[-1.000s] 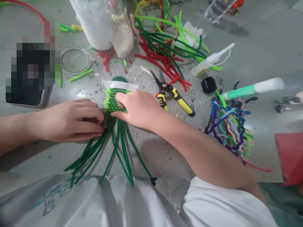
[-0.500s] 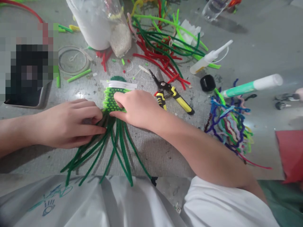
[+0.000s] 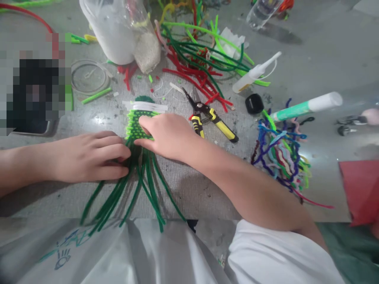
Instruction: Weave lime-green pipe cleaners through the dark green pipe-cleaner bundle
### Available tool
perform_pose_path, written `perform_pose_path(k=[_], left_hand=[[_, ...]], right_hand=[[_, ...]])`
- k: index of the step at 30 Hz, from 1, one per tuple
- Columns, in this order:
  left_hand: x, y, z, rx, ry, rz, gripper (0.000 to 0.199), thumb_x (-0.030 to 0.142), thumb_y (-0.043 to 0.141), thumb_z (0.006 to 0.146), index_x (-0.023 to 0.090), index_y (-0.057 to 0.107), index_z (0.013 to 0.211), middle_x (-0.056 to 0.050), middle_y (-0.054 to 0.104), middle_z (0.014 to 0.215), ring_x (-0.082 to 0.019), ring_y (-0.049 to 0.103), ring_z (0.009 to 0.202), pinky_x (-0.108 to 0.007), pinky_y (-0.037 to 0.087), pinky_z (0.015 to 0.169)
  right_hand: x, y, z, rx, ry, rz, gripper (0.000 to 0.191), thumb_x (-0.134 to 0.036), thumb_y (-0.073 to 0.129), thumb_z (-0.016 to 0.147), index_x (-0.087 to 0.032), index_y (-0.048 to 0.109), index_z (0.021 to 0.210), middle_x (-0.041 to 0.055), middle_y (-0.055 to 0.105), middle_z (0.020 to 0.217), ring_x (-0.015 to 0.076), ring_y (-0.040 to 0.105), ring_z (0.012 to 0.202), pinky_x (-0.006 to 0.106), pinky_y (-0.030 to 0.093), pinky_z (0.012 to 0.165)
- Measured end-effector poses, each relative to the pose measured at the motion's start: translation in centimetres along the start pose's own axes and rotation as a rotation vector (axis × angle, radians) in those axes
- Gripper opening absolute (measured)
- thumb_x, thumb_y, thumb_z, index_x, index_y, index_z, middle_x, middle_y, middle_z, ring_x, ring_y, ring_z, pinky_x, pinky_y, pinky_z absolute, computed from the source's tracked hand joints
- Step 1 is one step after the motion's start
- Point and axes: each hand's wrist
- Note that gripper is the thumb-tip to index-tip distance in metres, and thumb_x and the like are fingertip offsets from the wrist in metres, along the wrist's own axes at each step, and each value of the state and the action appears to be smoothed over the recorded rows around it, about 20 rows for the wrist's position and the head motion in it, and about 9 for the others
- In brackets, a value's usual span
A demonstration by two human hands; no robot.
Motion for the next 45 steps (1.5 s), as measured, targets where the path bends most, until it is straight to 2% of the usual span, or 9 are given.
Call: perform_pose_path(k=[5,10,13,18,22,26,32,40,45], left_hand=[[-0.6,-0.5,0.2,0.041,0.036,-0.083,0.034,0.033,0.048,0.12,0.029,0.078,0.107,-0.005,0.076,0.109,-0.021,0.068,0.094,-0.036,0.058,0.089],[-0.8,-0.6,0.5,0.085,0.155,-0.05,0.033,0.027,0.051,0.118,0.036,0.081,0.106,-0.003,0.084,0.121,-0.023,0.073,0.108,-0.04,0.058,0.094],[-0.8,-0.6,0.7,0.091,0.213,-0.043,0.039,0.025,0.045,0.12,0.034,0.08,0.107,-0.004,0.086,0.117,-0.023,0.075,0.108,-0.042,0.057,0.095],[-0.4,-0.4,0.9,0.031,0.175,-0.044,0.042,0.025,0.04,0.121,0.035,0.081,0.117,-0.005,0.087,0.113,-0.024,0.076,0.106,-0.043,0.056,0.095],[0.1,0.0,1.1,0.098,0.218,0.04,0.035,0.018,0.045,0.118,0.03,0.078,0.123,-0.007,0.084,0.109,-0.024,0.075,0.104,-0.041,0.057,0.092],[0.2,0.6,1.1,0.231,0.086,0.009,0.016,0.027,0.065,0.113,0.024,0.074,0.125,-0.011,0.078,0.114,-0.025,0.072,0.104,-0.039,0.061,0.091],[-0.2,0.9,0.4,0.216,-0.108,-0.076,0.025,0.041,0.064,0.112,0.022,0.068,0.127,-0.014,0.068,0.119,-0.027,0.069,0.102,-0.041,0.064,0.088],[-0.1,0.6,0.7,0.197,-0.12,-0.031,0.015,0.028,0.057,0.111,0.022,0.067,0.121,-0.009,0.072,0.109,-0.024,0.068,0.091,-0.038,0.059,0.083],[-0.3,0.6,1.0,0.198,-0.117,0.007,0.009,0.026,0.056,0.112,0.022,0.064,0.113,-0.007,0.072,0.098,-0.022,0.066,0.084,-0.036,0.055,0.078]], right_hand=[[0.0,-0.1,-0.1,0.009,-0.014,0.005,0.036,-0.055,0.074,0.108,-0.019,0.075,0.114,0.0087,0.079,0.099,0.0254,0.064,0.088,0.034,0.022,0.07],[0.3,0.2,0.0,0.035,-0.037,-0.001,0.035,-0.054,0.074,0.108,-0.02,0.075,0.114,0.0076,0.078,0.096,0.025,0.064,0.086,0.034,0.024,0.071],[0.4,0.5,0.0,0.054,-0.038,-0.013,0.035,-0.054,0.074,0.108,-0.02,0.075,0.112,0.0073,0.077,0.095,0.0252,0.064,0.086,0.034,0.025,0.072],[0.2,0.4,0.1,0.041,-0.02,-0.024,0.035,-0.054,0.074,0.108,-0.02,0.075,0.112,0.0078,0.077,0.096,0.0262,0.065,0.087,0.035,0.025,0.071],[0.2,0.3,0.0,0.036,-0.015,-0.019,0.033,-0.052,0.074,0.108,-0.019,0.075,0.113,0.008,0.078,0.096,0.026,0.065,0.087,0.034,0.025,0.071],[0.4,0.4,-0.1,0.056,-0.064,0.01,0.03,-0.05,0.073,0.108,-0.02,0.075,0.113,0.0076,0.077,0.095,0.0255,0.065,0.085,0.034,0.027,0.072],[0.8,0.4,0.1,0.058,-0.063,0.042,0.029,-0.049,0.073,0.107,-0.021,0.076,0.114,0.008,0.078,0.098,0.0267,0.067,0.089,0.035,0.033,0.076],[0.4,0.1,-0.3,0.05,-0.059,0.034,0.029,-0.048,0.075,0.105,-0.02,0.076,0.113,0.0076,0.078,0.098,0.0243,0.065,0.087,0.035,0.028,0.071],[0.3,-0.2,-1.0,0.027,-0.166,0.034,0.021,-0.038,0.075,0.106,-0.018,0.075,0.113,0.0089,0.078,0.104,0.0231,0.063,0.089,0.034,0.027,0.072]])
Point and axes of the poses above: each hand's wrist, its own z-axis towards the middle knuckle, its own y-axis out of the palm, x = y × z
